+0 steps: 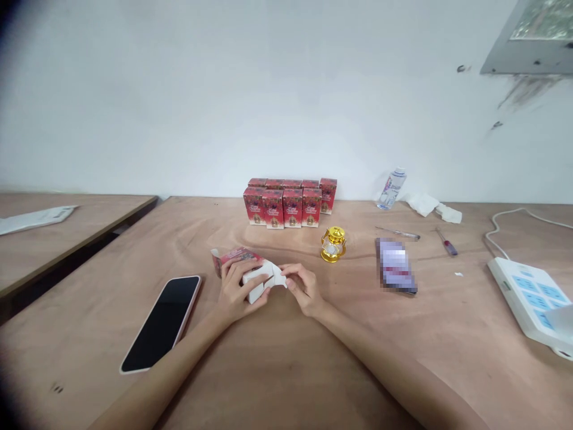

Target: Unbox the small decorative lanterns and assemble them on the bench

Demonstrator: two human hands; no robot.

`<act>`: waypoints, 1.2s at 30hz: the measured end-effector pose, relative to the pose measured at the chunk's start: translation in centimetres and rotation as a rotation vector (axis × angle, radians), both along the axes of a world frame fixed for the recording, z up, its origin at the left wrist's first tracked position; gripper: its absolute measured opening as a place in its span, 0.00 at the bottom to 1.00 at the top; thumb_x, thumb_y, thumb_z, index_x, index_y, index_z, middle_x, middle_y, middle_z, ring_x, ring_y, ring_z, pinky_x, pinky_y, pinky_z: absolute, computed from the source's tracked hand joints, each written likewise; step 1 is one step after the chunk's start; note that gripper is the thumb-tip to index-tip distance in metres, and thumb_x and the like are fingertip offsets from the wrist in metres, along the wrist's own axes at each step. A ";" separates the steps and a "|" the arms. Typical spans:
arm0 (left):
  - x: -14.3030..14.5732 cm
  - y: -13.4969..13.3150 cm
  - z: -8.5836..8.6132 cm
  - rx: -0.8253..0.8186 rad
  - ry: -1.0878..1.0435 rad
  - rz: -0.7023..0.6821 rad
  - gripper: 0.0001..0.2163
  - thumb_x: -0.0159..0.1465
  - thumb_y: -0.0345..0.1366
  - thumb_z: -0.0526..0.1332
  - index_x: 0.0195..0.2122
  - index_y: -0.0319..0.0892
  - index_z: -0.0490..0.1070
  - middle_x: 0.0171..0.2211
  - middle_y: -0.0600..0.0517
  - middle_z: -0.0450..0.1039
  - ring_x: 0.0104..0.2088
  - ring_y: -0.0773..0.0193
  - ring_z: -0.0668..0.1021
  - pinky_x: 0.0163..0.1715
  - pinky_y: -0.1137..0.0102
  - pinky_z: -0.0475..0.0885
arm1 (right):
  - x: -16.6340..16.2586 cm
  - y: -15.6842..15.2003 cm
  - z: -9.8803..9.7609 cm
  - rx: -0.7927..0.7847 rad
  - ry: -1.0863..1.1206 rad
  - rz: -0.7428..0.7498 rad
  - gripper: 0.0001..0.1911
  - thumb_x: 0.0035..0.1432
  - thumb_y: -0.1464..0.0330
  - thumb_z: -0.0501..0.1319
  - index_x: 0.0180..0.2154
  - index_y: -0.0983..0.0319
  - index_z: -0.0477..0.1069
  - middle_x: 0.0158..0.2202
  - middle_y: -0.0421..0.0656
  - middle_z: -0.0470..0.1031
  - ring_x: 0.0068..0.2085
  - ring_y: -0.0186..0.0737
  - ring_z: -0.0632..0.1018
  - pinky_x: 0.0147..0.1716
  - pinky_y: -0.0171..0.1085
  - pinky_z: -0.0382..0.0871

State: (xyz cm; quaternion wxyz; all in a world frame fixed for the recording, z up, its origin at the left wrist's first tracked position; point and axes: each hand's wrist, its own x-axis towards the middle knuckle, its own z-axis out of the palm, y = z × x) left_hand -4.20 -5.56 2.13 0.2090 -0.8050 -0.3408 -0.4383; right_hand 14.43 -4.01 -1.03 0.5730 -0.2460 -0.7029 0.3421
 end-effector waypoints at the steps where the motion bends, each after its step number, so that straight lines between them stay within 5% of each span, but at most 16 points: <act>1: 0.0 0.0 0.0 0.003 -0.007 -0.007 0.10 0.52 0.33 0.63 0.37 0.46 0.69 0.40 0.48 0.73 0.40 0.59 0.75 0.44 0.60 0.64 | 0.0 0.0 0.0 -0.005 -0.001 0.022 0.12 0.61 0.58 0.52 0.38 0.58 0.67 0.40 0.46 0.75 0.41 0.40 0.77 0.36 0.38 0.72; 10: 0.3 -0.2 -0.2 -0.006 -0.004 -0.055 0.11 0.53 0.32 0.63 0.38 0.45 0.67 0.39 0.48 0.75 0.42 0.58 0.76 0.45 0.59 0.64 | -0.8 0.2 -0.4 -0.144 0.011 0.190 0.14 0.54 0.61 0.62 0.41 0.58 0.64 0.44 0.45 0.70 0.41 0.38 0.76 0.39 0.39 0.74; 24: 0.2 0.5 -0.9 -0.085 0.015 -0.141 0.18 0.55 0.36 0.65 0.41 0.45 0.57 0.43 0.45 0.74 0.45 0.57 0.74 0.45 0.59 0.62 | -1.5 0.0 -0.3 -0.338 0.071 0.145 0.16 0.51 0.60 0.64 0.36 0.57 0.60 0.33 0.38 0.72 0.34 0.35 0.76 0.34 0.36 0.71; 31: 0.1 0.3 -0.8 -0.067 -0.001 -0.156 0.19 0.55 0.37 0.64 0.43 0.47 0.56 0.41 0.46 0.74 0.45 0.58 0.75 0.44 0.60 0.62 | -1.2 0.5 -0.3 -0.377 0.040 0.225 0.25 0.48 0.59 0.66 0.48 0.56 0.63 0.47 0.44 0.71 0.45 0.38 0.74 0.43 0.39 0.71; 36: -0.1 0.2 -0.7 -0.074 0.027 -0.165 0.19 0.55 0.35 0.65 0.43 0.47 0.56 0.42 0.46 0.74 0.44 0.59 0.75 0.45 0.61 0.62 | -1.2 1.0 -0.5 -0.489 0.087 0.364 0.26 0.47 0.59 0.66 0.48 0.56 0.65 0.47 0.43 0.71 0.45 0.38 0.74 0.35 0.35 0.74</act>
